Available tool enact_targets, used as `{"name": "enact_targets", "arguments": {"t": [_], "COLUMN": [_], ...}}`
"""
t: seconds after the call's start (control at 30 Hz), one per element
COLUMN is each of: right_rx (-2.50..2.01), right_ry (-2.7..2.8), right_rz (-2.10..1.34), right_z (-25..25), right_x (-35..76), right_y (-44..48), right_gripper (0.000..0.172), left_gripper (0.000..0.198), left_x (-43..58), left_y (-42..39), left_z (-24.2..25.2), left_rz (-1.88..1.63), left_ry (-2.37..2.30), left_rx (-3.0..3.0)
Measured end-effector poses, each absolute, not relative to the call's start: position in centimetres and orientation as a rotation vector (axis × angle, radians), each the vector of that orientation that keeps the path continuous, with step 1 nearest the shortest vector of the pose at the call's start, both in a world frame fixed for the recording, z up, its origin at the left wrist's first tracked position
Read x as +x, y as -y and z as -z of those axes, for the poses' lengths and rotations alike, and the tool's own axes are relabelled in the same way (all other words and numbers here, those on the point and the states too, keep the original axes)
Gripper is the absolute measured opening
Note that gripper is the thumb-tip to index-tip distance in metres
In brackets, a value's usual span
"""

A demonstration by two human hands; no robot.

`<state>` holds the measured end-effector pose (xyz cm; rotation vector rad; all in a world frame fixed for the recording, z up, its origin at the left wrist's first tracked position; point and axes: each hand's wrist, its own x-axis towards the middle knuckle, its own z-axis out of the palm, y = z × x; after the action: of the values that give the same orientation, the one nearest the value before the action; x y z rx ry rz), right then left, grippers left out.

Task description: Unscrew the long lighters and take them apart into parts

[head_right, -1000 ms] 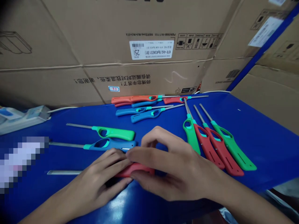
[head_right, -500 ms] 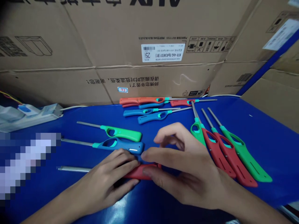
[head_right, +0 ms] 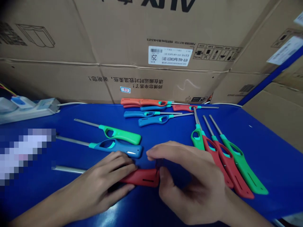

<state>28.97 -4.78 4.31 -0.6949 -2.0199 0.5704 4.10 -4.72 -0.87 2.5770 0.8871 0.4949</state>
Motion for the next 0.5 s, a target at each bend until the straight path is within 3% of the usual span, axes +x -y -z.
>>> {"name": "enact_targets", "arguments": {"t": [0.17, 0.37, 0.5], "right_rx": [-0.695, -0.781, -1.043], "right_ry": [2.141, 1.954, 1.994], "right_rz": [-0.476, -0.489, -0.413], "right_z": [-4.2, -4.3, -4.2], "right_x": [28.7, 28.9, 29.5], "right_y": [4.3, 4.0, 2.9], "right_gripper": [0.047, 0.055, 0.048], "left_gripper": [0.026, 0.027, 0.026], "left_x": [4.1, 4.1, 4.0], "left_y": [4.7, 4.8, 4.7], "left_z": [0.9, 0.9, 0.9], "left_rz": [-0.486, -0.536, -0.557], "left_ry": [-0.9, -0.886, -0.871], "left_rx": [2.583, 2.58, 2.588]}}
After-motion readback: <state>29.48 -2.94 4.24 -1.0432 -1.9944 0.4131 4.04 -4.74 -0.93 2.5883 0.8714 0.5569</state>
